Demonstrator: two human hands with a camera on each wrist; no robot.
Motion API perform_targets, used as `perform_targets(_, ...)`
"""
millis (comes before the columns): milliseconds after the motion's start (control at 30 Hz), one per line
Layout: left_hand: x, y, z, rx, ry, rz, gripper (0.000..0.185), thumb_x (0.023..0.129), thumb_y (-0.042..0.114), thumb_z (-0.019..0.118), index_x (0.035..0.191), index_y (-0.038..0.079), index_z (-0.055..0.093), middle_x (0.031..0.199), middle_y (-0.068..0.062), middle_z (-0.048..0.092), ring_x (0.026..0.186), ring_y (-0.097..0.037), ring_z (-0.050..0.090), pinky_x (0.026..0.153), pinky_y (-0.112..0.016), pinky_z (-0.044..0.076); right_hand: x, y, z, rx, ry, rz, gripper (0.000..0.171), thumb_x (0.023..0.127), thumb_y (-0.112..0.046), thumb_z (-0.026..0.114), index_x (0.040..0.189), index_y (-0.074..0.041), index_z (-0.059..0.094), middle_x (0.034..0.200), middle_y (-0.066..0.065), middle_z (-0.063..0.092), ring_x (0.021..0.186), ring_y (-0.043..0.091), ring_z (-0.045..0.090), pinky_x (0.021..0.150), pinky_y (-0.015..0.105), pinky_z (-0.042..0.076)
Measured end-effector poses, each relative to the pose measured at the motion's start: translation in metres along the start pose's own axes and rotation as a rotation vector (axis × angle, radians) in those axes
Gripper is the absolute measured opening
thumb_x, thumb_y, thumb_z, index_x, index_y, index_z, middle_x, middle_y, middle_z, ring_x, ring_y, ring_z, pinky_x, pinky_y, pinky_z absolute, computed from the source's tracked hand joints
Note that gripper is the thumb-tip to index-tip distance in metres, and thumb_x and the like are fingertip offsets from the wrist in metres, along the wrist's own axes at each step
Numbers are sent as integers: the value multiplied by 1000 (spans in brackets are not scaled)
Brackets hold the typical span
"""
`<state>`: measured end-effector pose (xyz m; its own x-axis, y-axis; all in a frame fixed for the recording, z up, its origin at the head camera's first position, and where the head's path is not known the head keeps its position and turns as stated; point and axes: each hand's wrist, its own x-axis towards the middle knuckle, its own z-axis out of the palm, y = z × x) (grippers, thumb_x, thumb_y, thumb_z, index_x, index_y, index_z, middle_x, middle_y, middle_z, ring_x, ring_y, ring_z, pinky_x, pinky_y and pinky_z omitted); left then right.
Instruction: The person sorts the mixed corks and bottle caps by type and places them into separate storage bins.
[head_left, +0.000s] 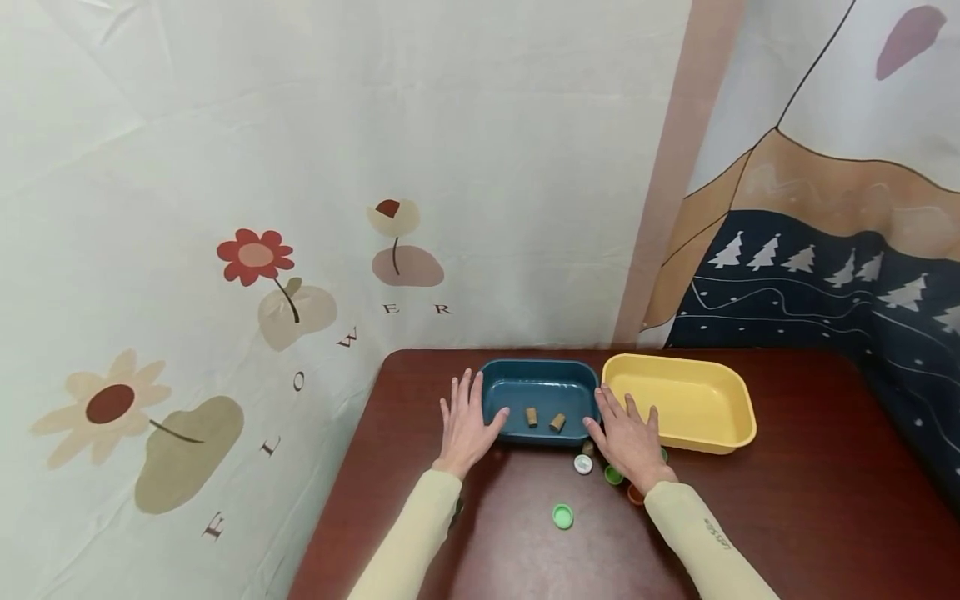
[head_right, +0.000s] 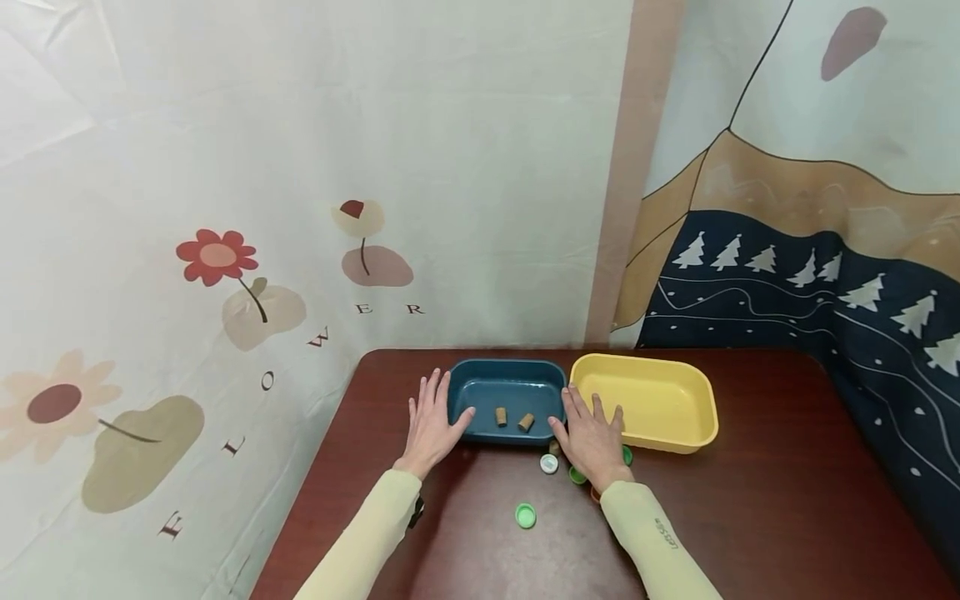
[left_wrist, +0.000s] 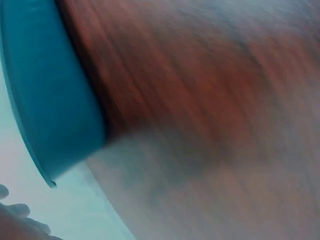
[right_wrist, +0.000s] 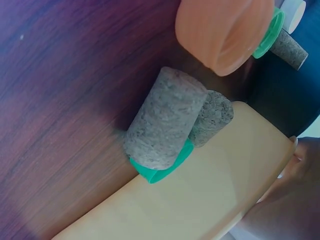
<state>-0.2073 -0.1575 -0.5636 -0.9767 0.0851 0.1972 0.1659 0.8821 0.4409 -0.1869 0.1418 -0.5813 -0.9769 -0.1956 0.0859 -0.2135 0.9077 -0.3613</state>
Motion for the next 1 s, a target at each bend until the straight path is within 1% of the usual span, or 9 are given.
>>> perform_targets(167,-5,-8,5,0,-80,-64,98,96,66,55,167,10,18,173,-14,11,158,-43,4,115,-76,12,-2,5,0,-13,-1,4,70,107,-50,48,161,-7,36,168,14,30,146,53,32,110,81,14)
perform_targets(300,-7,-13,10,-17,-125,-109,102,95,73,51,167,11,15,173,-14,8,157,-45,5,114,-78,12,-3,5,-1,-16,3,2,69,107,-49,49,161,-7,38,167,15,31,146,54,33,109,82,14)
perform_targets(433,-10,-16,13,-57,-138,-127,102,94,72,53,167,11,18,173,-16,11,156,-48,10,112,-80,13,-2,5,-2,-8,4,-9,68,107,-48,51,160,-7,39,167,15,32,146,54,32,109,82,14)
perform_targets(600,-10,-17,15,-73,-156,-133,103,93,73,54,167,12,16,173,-16,11,155,-49,11,112,-80,14,-2,6,-3,17,0,-17,71,107,-52,46,161,-8,36,168,15,30,150,53,26,110,81,12)
perform_targets(700,-9,-17,16,-60,-164,-141,105,92,75,53,168,14,14,173,-15,9,156,-47,10,113,-78,15,-3,7,-6,41,28,-5,74,107,-56,43,162,-8,34,168,16,29,152,52,21,111,81,10)
perform_targets(800,-8,-18,17,-55,-164,-148,106,92,76,52,168,14,13,173,-15,10,156,-46,10,114,-77,15,-3,8,-13,69,74,15,75,107,-57,41,162,-7,33,167,17,30,151,53,21,110,82,9)
perform_targets(1000,-7,-19,17,-67,-177,-161,106,92,75,53,168,15,13,173,-15,8,156,-46,8,115,-77,13,-11,12,-28,118,122,61,73,107,-52,45,162,-5,32,167,18,29,150,54,22,110,81,10)
